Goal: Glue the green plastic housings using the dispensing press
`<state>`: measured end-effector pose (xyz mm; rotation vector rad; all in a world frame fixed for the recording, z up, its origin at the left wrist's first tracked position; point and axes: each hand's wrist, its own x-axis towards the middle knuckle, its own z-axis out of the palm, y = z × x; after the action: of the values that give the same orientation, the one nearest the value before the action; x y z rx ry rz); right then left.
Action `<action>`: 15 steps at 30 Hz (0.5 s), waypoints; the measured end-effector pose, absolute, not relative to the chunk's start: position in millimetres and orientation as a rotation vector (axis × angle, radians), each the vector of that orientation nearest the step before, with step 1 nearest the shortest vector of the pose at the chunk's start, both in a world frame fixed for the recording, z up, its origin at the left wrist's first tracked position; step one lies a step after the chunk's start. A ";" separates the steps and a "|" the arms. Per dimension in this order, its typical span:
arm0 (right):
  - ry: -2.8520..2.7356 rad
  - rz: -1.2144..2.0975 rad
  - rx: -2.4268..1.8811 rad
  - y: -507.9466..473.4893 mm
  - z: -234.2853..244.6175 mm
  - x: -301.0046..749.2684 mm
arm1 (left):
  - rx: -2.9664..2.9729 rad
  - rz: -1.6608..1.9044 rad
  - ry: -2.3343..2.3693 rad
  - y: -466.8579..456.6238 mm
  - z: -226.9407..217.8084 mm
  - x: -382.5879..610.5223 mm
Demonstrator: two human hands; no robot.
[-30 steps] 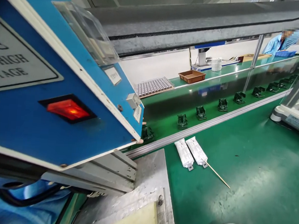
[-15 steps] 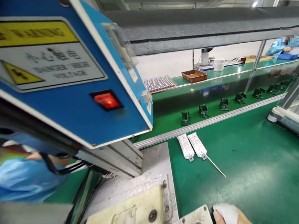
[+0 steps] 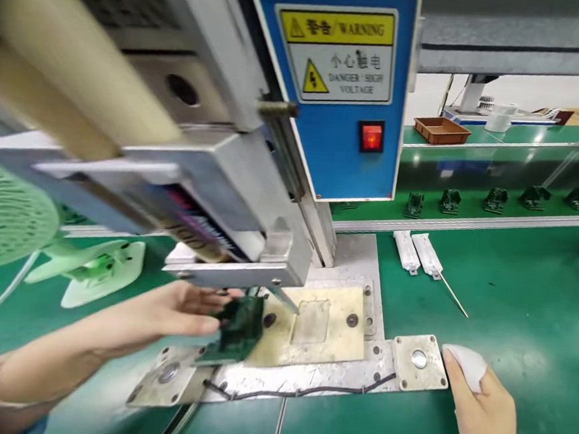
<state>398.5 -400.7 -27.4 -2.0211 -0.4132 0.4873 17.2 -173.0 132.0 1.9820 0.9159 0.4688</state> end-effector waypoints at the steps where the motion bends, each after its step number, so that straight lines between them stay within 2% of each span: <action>1: -0.401 0.477 -2.009 -399.7 -27.6 399.4 | 1.809 0.319 0.950 -177.9 125.8 24.8; 3: -0.390 0.480 -1.986 -398.1 -25.9 400.1 | 1.535 0.173 0.981 -189.5 117.2 43.8; 7: -0.354 0.474 -1.983 -396.8 -18.2 395.1 | 1.391 0.153 0.888 -199.5 108.8 77.0; 15: -0.342 0.450 -1.969 -394.4 -17.1 388.8 | 1.921 0.425 0.841 -191.8 79.8 85.5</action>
<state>388.8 -394.4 -17.1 -1.9689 -0.3422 0.4500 85.5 -191.8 79.8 1.9213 0.8410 0.4248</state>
